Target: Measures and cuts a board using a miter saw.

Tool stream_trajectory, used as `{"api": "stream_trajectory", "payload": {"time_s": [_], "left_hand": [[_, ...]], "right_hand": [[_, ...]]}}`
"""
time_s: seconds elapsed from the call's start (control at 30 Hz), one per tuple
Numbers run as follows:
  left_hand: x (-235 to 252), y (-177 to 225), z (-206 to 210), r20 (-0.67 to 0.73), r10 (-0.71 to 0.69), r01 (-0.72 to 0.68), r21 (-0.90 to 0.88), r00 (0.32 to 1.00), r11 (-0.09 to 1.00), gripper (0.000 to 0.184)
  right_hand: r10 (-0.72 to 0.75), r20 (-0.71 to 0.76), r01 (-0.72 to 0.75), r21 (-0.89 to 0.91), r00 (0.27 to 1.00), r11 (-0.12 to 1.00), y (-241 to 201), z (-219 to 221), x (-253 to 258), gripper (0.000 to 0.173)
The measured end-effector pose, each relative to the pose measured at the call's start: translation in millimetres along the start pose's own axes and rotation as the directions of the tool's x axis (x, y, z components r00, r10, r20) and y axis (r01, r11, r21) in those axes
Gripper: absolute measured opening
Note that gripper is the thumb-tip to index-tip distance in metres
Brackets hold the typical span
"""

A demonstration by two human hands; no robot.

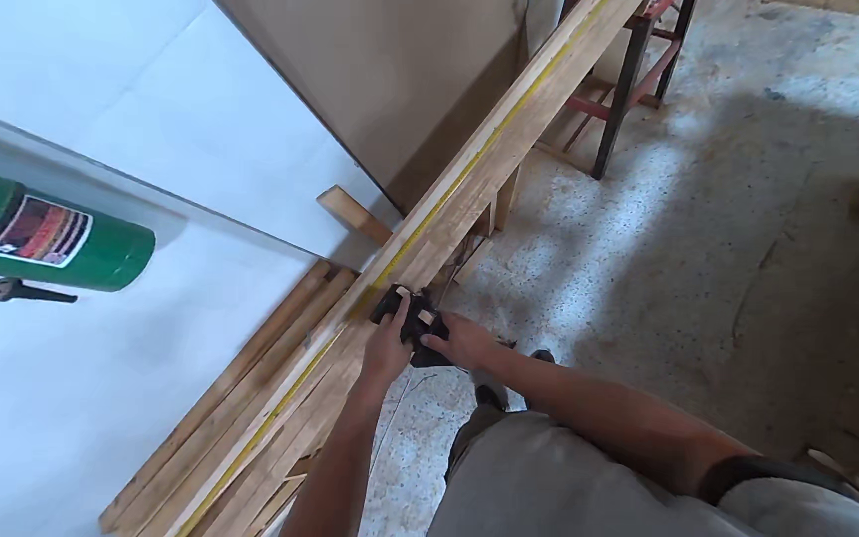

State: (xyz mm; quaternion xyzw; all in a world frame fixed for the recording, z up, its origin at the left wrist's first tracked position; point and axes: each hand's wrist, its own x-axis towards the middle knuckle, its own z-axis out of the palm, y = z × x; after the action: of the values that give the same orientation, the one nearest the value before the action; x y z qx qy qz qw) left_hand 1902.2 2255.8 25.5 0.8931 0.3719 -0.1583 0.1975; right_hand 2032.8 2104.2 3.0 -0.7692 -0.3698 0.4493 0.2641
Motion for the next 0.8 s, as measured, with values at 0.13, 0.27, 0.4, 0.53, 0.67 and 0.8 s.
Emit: {"api": "stream_trajectory", "payload": {"time_s": [0.13, 0.27, 0.4, 0.53, 0.67, 0.8], "left_hand": [[-0.1, -0.8, 1.9, -0.028, 0.0, -0.001, -0.004, 1.0, 1.0, 0.097], [-11.9, -9.6, 9.7, -0.111, 0.014, -0.019, -0.047, 0.994, 0.999, 0.099], [-42.8, -7.5, 23.6, -0.221, 0.05, -0.064, -0.058, 0.974, 0.996, 0.107], [-68.5, 17.2, 34.7, -0.41, 0.205, -0.242, -0.039, 0.889, 0.97, 0.086], [-57.6, 116.5, 35.1, -0.057, 0.263, -0.269, -0.206, 0.963, 0.941, 0.106], [-1.1, 236.5, 51.9, 0.268, 0.118, -0.125, 0.012, 0.956, 0.992, 0.134]], "right_hand": [[0.131, -0.007, -0.13, 0.091, 0.991, 0.987, -8.3, 11.4, 20.4, 0.074], [0.177, -0.024, -0.169, 0.188, 0.984, 0.968, 5.0, 4.5, 14.4, 0.068], [0.196, -0.064, -0.171, 0.282, 0.979, 0.944, 48.3, -15.9, -28.0, 0.072], [0.225, -0.073, -0.191, 0.321, 0.972, 0.928, 92.2, -42.2, -65.9, 0.073], [0.175, -0.054, -0.143, 0.366, 0.983, 0.92, 128.8, -72.0, -77.0, 0.071], [0.131, -0.016, -0.113, 0.41, 0.991, 0.905, 163.3, -117.1, -74.0, 0.073]]}}
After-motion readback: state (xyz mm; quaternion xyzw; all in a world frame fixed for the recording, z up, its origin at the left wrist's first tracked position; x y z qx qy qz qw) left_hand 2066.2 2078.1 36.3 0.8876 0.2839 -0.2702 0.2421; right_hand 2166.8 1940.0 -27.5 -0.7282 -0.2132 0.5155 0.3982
